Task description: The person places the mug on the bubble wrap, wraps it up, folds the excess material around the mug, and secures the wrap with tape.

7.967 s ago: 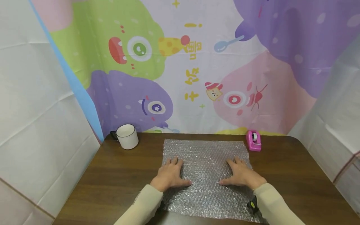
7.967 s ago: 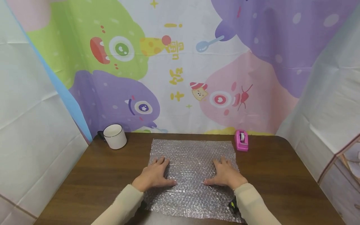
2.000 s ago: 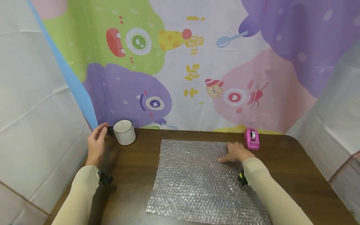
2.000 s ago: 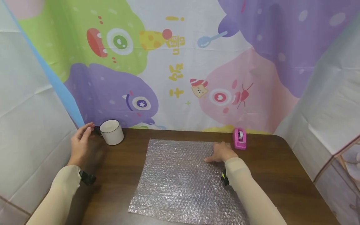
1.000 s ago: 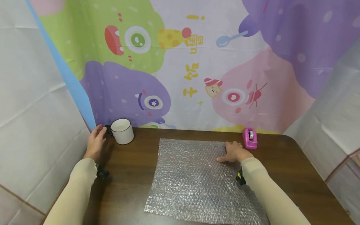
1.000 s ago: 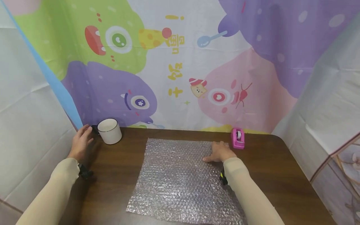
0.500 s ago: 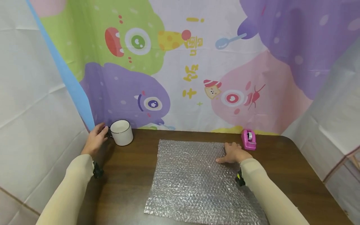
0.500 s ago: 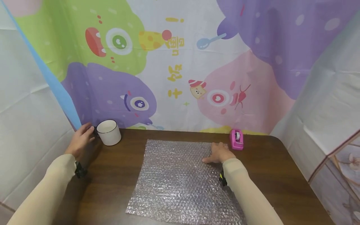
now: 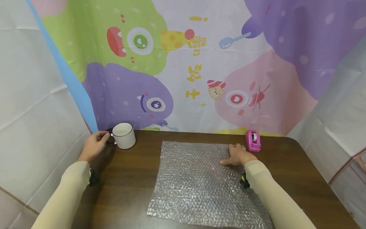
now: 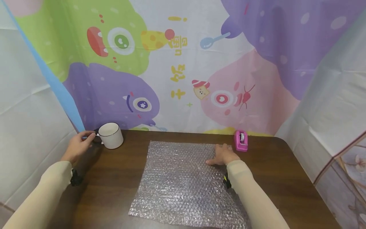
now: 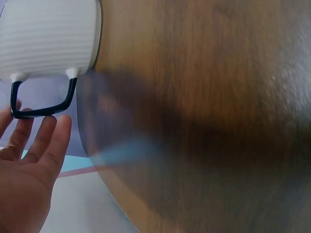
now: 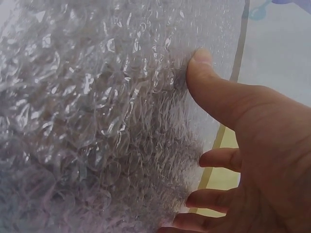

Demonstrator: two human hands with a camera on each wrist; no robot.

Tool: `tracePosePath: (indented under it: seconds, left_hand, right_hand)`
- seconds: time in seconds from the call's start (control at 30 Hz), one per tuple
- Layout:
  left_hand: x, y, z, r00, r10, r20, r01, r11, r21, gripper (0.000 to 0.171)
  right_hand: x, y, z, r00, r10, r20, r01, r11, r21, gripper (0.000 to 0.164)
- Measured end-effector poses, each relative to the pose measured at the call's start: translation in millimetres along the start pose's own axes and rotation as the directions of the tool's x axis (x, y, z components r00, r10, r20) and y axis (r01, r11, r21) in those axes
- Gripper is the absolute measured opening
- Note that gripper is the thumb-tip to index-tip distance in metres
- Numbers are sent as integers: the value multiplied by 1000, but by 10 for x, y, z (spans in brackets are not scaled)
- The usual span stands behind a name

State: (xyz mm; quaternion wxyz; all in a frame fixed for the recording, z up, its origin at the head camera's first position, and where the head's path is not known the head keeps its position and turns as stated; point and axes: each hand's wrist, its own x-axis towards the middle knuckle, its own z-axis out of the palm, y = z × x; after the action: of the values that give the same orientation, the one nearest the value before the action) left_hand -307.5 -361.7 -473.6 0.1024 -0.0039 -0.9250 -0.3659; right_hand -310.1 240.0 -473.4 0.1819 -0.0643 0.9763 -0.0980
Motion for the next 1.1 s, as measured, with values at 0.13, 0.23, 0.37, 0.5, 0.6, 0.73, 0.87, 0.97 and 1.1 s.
tracePosePath:
  seconds: [0.13,0.23,0.37,0.5,0.6,0.73,0.87,0.97,1.1]
  left_hand:
    - [19,-23,-14,1000,6,1,-6,999,51,52]
    - [29,-12,-25,1000,5,6,-6,997,79,49]
    - [33,20,-40,998,-29,53,25,997,79,49]
    - [37,30,-48,988,-77,134,76,997,14,54]
    - [32,42,-40,982,-90,165,97,995,-37,53]
    - [18,57,-30,980,-105,170,117,991,-65,50]
    - [7,54,-25,976,-129,176,146,986,-85,51]
    - [-10,64,-20,975,-139,174,158,982,-101,52]
    - [-43,71,-7,974,-150,170,170,979,-109,51]
  right_hand:
    - [-3,5,-2,1000,-11,-11,11,1000,-4,100]
    - [4,10,4,1000,-15,-15,15,1000,-7,101]
    - [11,11,10,1000,-13,-13,13,1000,-5,100]
    - [9,11,1,1000,-4,-9,4,1000,1,100]
    - [1,4,-13,1000,1,-5,-1,1000,-1,100]
    - [-17,-13,-22,1000,-2,-5,2,1000,-8,100]
    - [-19,-12,-15,1000,-4,-5,4,1000,-1,99]
    - [-10,0,-10,1000,0,-4,0,1000,13,98]
    - [-11,6,-3,1000,5,1,-5,1000,21,99]
